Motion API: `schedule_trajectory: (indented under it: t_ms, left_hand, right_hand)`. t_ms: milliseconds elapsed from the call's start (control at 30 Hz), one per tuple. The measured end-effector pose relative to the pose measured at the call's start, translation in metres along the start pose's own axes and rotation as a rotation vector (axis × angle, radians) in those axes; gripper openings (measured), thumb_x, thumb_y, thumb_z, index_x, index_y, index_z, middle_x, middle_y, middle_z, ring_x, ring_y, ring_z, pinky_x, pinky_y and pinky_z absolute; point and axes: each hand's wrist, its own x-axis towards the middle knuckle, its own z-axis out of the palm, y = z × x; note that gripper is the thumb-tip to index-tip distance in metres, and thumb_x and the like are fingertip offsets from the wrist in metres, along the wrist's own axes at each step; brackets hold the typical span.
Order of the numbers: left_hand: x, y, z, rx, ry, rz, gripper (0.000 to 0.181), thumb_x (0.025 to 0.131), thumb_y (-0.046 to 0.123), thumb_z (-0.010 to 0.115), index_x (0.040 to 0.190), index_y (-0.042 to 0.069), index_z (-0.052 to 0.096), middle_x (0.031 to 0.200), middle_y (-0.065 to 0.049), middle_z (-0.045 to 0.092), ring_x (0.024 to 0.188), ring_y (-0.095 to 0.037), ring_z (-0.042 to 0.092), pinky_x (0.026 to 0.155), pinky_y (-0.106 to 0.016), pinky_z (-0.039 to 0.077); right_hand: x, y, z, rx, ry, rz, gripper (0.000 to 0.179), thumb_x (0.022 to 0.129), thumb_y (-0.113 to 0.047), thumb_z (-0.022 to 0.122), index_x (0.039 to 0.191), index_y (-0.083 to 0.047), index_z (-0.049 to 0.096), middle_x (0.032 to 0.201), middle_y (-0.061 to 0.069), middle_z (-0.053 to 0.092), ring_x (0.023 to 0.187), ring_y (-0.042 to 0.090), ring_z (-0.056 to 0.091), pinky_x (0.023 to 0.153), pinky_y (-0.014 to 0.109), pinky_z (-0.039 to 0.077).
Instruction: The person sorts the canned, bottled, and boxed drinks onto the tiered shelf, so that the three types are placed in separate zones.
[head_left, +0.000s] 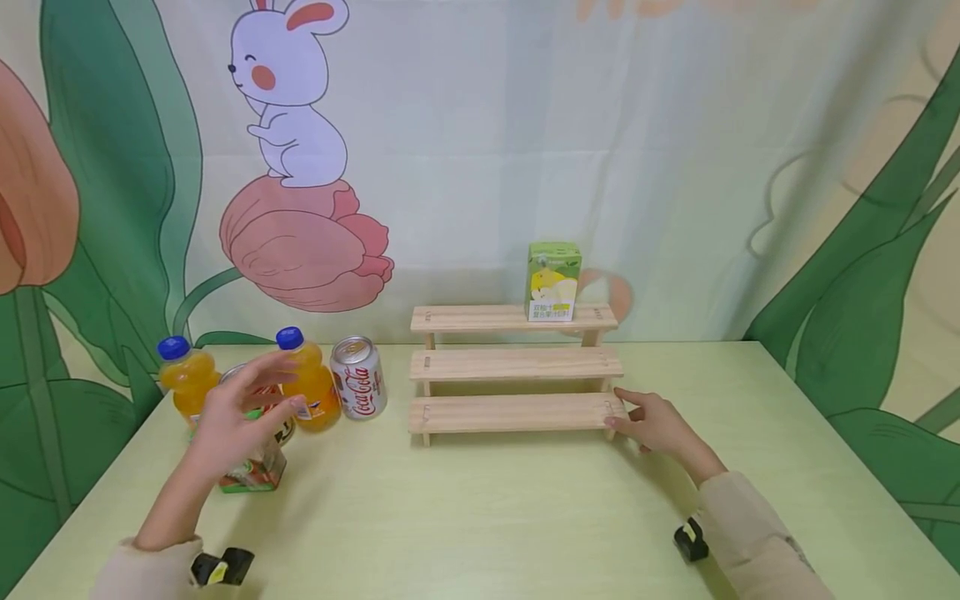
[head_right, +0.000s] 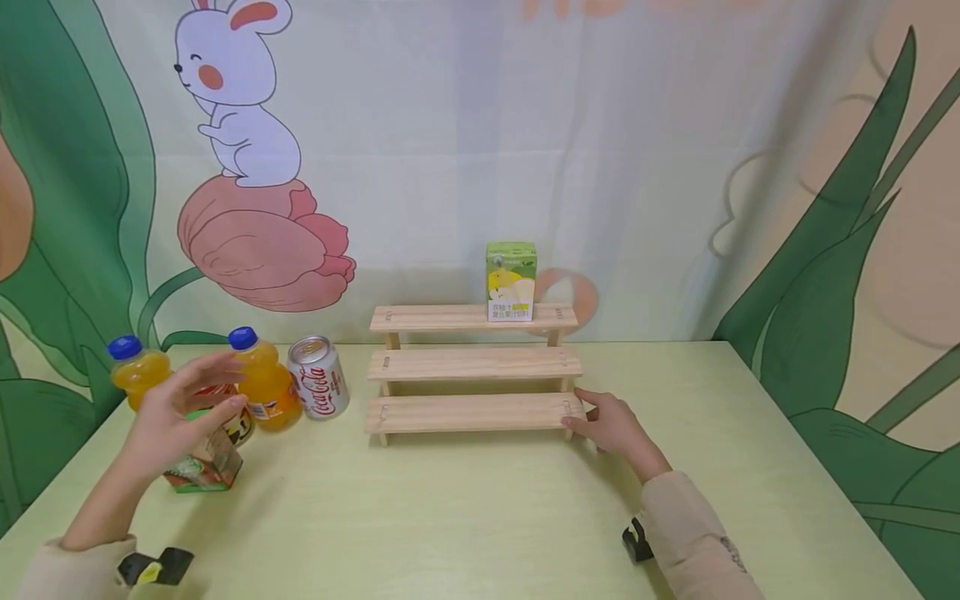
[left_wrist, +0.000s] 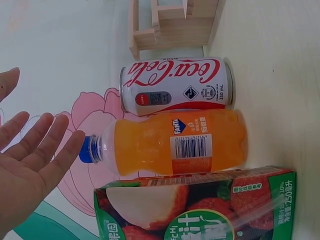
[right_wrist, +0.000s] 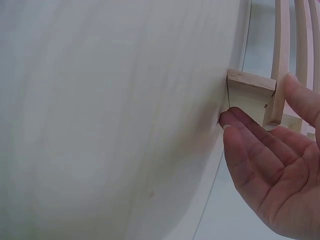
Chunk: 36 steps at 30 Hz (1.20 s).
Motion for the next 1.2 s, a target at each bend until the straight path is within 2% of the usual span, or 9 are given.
schedule_trajectory:
  t_ms: [367,767,900,1033,1100,1200]
  left_hand:
    - [0.0,-0.01,-0.007,0.034,-0.013,-0.072,0.05,0.082,0.007,0.066,0.129,0.001,0.046,0.111,-0.02,0.058,0.096,0.006,0.049,0.077,-0.007,0.042]
    - [-0.007,-0.025,-0.015,0.062,-0.02,-0.126,0.047,0.083,0.01,0.066,0.125,-0.002,0.049,0.11,-0.022,0.058,0.092,0.004,0.052,0.077,-0.005,0.041]
    - [-0.009,-0.031,-0.016,0.083,-0.029,-0.138,0.045,0.084,0.011,0.066,0.123,-0.002,0.05,0.108,-0.021,0.058,0.091,0.002,0.052,0.077,-0.004,0.04]
    - [-0.01,-0.035,-0.017,0.104,-0.035,-0.162,0.045,0.084,0.013,0.065,0.124,-0.001,0.05,0.11,-0.02,0.058,0.092,-0.007,0.054,0.076,-0.004,0.04]
    - [-0.011,-0.071,-0.016,0.123,-0.029,-0.173,0.047,0.084,0.018,0.066,0.126,0.007,0.051,0.112,-0.013,0.059,0.093,-0.008,0.055,0.075,-0.005,0.041]
    - [-0.012,-0.086,-0.017,0.095,-0.031,-0.183,0.047,0.084,0.023,0.066,0.127,0.01,0.051,0.112,-0.012,0.058,0.095,-0.016,0.055,0.075,-0.006,0.041]
  right_hand:
    - [0.0,-0.004,-0.002,-0.003,-0.003,0.018,0.06,0.088,-0.02,0.06,0.135,0.008,0.034,0.094,0.025,0.064,0.043,0.021,0.052,0.045,0.032,0.047]
    - [-0.002,-0.003,-0.001,-0.009,-0.005,-0.008,0.061,0.088,-0.022,0.06,0.134,0.009,0.035,0.093,0.025,0.064,0.044,0.021,0.052,0.046,0.034,0.048]
    - [-0.001,-0.001,-0.001,-0.002,-0.006,-0.002,0.061,0.088,-0.022,0.06,0.135,0.009,0.034,0.094,0.025,0.064,0.045,0.022,0.053,0.046,0.034,0.048]
    - [0.0,0.0,0.0,0.0,-0.006,0.001,0.062,0.088,-0.023,0.06,0.135,0.008,0.034,0.094,0.025,0.064,0.045,0.021,0.053,0.046,0.034,0.048]
    - [0.0,0.0,0.0,0.001,-0.005,0.002,0.062,0.088,-0.023,0.06,0.135,0.008,0.034,0.093,0.024,0.064,0.046,0.021,0.053,0.046,0.034,0.048]
    - [0.0,0.0,0.0,0.002,-0.005,-0.001,0.062,0.088,-0.022,0.06,0.135,0.009,0.034,0.093,0.024,0.064,0.046,0.02,0.053,0.046,0.034,0.048]
